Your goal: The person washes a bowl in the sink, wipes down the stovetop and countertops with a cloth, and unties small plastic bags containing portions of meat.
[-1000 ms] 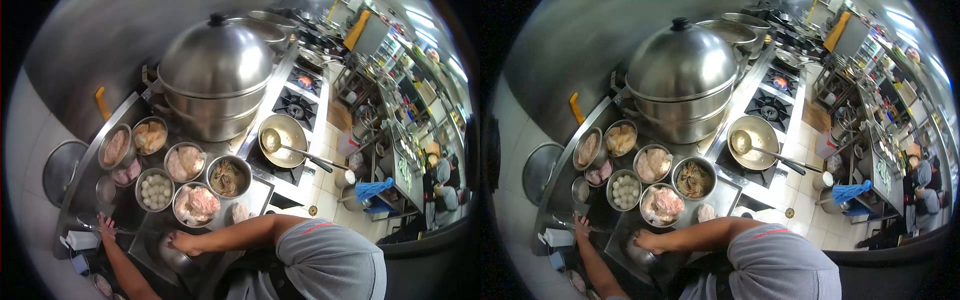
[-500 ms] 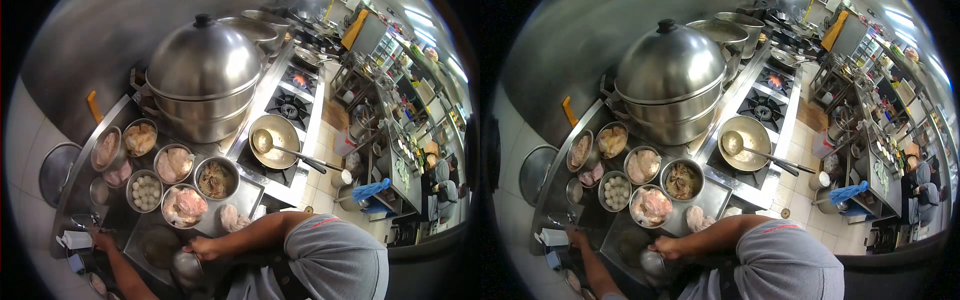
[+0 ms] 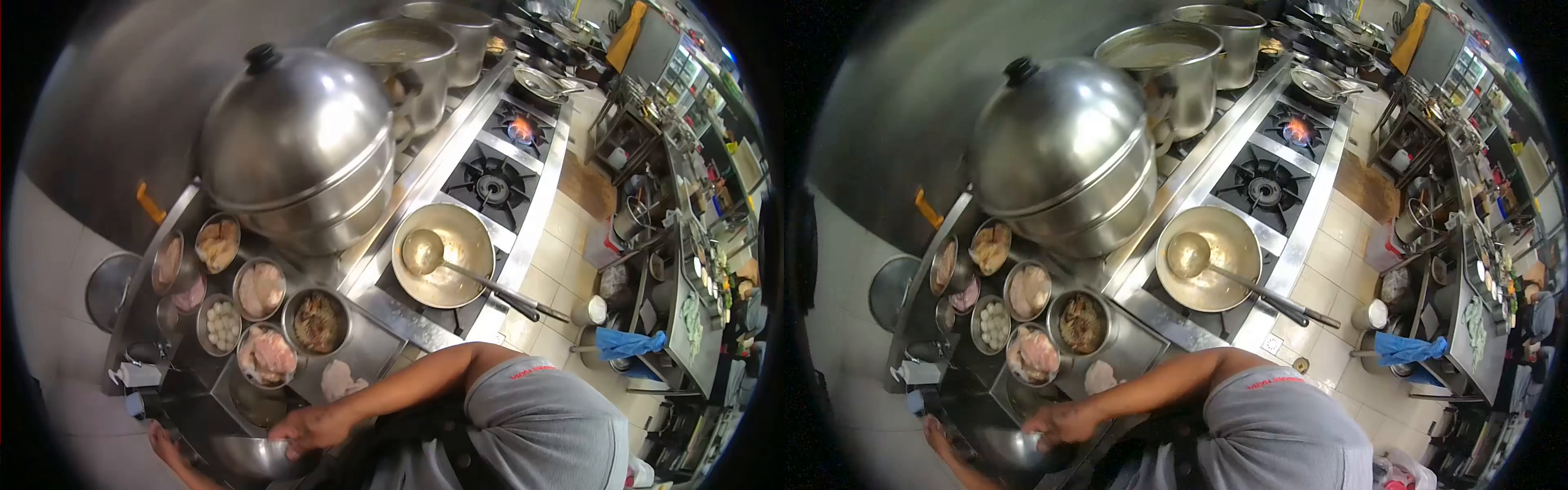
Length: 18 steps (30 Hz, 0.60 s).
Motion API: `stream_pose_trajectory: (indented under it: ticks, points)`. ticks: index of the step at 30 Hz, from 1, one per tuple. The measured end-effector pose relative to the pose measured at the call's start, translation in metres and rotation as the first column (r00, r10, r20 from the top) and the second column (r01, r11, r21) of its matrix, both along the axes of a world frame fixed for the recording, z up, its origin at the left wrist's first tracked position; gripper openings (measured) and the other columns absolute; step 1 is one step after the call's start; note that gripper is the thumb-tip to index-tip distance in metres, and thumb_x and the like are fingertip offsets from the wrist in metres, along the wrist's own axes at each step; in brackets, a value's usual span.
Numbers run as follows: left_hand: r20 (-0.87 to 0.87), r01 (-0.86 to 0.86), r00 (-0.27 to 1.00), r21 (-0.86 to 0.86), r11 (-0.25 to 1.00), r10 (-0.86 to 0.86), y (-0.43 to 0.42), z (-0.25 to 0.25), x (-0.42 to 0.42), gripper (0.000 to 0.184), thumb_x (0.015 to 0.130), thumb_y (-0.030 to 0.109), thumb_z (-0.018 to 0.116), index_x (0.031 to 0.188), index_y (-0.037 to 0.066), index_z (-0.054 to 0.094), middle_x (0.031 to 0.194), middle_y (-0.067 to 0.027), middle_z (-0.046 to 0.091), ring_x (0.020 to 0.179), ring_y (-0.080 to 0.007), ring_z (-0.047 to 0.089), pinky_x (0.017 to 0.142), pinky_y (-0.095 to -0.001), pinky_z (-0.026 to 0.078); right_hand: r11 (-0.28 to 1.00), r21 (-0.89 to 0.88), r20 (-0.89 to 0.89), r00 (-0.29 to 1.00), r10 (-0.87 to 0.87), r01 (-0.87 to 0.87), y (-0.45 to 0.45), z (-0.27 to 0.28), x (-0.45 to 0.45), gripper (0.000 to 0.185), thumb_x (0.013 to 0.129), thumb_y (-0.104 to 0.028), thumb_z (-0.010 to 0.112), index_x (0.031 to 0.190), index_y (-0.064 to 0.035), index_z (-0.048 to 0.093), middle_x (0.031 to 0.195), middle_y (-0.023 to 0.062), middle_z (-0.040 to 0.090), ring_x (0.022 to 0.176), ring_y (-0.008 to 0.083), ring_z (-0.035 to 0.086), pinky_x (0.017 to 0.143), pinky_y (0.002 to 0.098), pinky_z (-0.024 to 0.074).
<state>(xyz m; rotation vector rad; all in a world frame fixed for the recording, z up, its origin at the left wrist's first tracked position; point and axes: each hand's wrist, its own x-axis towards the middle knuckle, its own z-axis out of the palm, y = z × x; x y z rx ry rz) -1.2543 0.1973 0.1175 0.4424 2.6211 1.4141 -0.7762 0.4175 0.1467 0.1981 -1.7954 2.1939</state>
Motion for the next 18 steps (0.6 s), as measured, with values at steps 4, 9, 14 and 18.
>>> stream_pose_trajectory:
  ticks: [4,9,14,18]
  points:
    - [0.241,0.19,0.912,0.471,0.861,-0.333,0.026,0.082,0.182,0.062,0.091,0.047,0.048,0.133,0.001,0.042,0.118,-0.0128,0.058,0.104,-0.0239,0.056,0.092,-0.0416,0.043,0.785,0.608,-0.319,0.941,0.11,0.114,0.043,0.036,0.093,0.013,0.082,-0.017,0.058,0.086,-0.0067,0.051,0.075,0.0063,0.054,0.076,0.025,0.055,0.071,0.0359,0.0401]
    - [0.336,0.202,0.799,0.631,0.749,-0.498,0.113,0.089,0.42,0.06,0.085,0.034,0.056,0.135,0.003,0.04,0.12,-0.0139,0.056,0.103,-0.0251,0.058,0.09,-0.039,0.047,0.239,0.802,-0.584,0.804,0.115,0.548,0.097,0.035,0.203,0.018,0.071,-0.02,0.057,0.085,-0.008,0.056,0.083,0.0043,0.057,0.094,0.023,0.055,0.096,0.0407,0.0365]
    - [0.438,0.235,0.751,0.521,0.821,-0.493,0.204,0.068,0.518,0.058,0.073,0.001,0.05,0.131,0.0,0.042,0.113,-0.0136,0.057,0.098,-0.0256,0.059,0.085,-0.0362,0.05,0.141,0.744,-0.593,0.743,-0.311,0.653,0.147,0.025,0.321,0.024,0.075,-0.017,0.059,0.095,-0.0048,0.06,0.106,0.0117,0.058,0.107,0.0299,0.053,0.098,0.0467,0.0389]
    - [0.368,0.334,0.593,0.697,0.635,-0.716,0.272,0.075,0.596,0.062,0.069,-0.007,0.048,0.13,0.001,0.042,0.117,-0.0108,0.054,0.106,-0.0223,0.054,0.093,-0.0346,0.045,0.236,0.543,-0.298,0.448,-0.842,0.806,0.161,0.035,0.417,0.05,0.069,-0.009,0.067,0.117,-0.0065,0.054,0.12,0.0172,0.052,0.113,0.0317,0.05,0.094,0.0421,0.0404]
